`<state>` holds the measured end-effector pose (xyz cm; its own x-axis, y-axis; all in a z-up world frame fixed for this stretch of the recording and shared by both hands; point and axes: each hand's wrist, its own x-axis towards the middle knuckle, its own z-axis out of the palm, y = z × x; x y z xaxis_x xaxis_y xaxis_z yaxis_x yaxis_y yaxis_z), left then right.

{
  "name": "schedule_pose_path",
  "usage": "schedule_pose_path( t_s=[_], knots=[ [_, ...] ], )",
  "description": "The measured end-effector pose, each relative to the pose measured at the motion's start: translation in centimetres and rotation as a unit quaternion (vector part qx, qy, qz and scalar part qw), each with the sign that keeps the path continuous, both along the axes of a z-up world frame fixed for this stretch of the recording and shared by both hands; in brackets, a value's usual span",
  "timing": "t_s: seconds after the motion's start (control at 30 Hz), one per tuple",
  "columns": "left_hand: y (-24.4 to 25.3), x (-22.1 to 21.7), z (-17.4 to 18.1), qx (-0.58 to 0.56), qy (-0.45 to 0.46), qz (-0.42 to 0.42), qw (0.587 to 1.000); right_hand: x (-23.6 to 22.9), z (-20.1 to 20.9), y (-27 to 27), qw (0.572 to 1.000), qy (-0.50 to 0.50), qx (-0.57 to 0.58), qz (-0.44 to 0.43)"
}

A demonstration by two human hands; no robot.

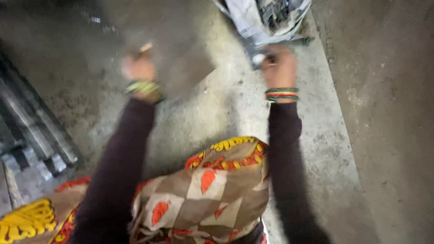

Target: The person sits on the floor and sorts small metal parts by picking them up from a pile, stacking them, and placing them into a larger stack. They also use a metal rod to sweep debris into a bag and move a flat metal sheet.

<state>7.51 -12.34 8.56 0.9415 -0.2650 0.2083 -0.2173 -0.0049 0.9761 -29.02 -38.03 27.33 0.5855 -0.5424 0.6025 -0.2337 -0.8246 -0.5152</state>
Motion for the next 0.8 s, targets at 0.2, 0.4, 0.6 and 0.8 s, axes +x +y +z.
schedule_pose_path(
  t_s=[0.2,0.4,0.6,0.8],
  knots=[
    [27.3,-1.3,-0.6,-0.037,0.014,0.068,0.997,0.5,-9.1,8.4,0.794,0.456,-0.129,0.382],
    [35.0,-3.2,-5.0,0.113,0.015,0.121,0.986,12.0,-13.5,12.4,0.781,0.326,-0.157,0.509],
    [33.5,-5.2,-10.7,0.276,0.186,0.180,0.926,23.5,-12.7,13.9,0.888,0.268,-0.066,0.369],
    [27.8,-6.0,-9.9,-0.013,0.199,0.127,0.972,25.2,-15.1,4.6,0.972,0.182,0.053,0.139]
  ],
)
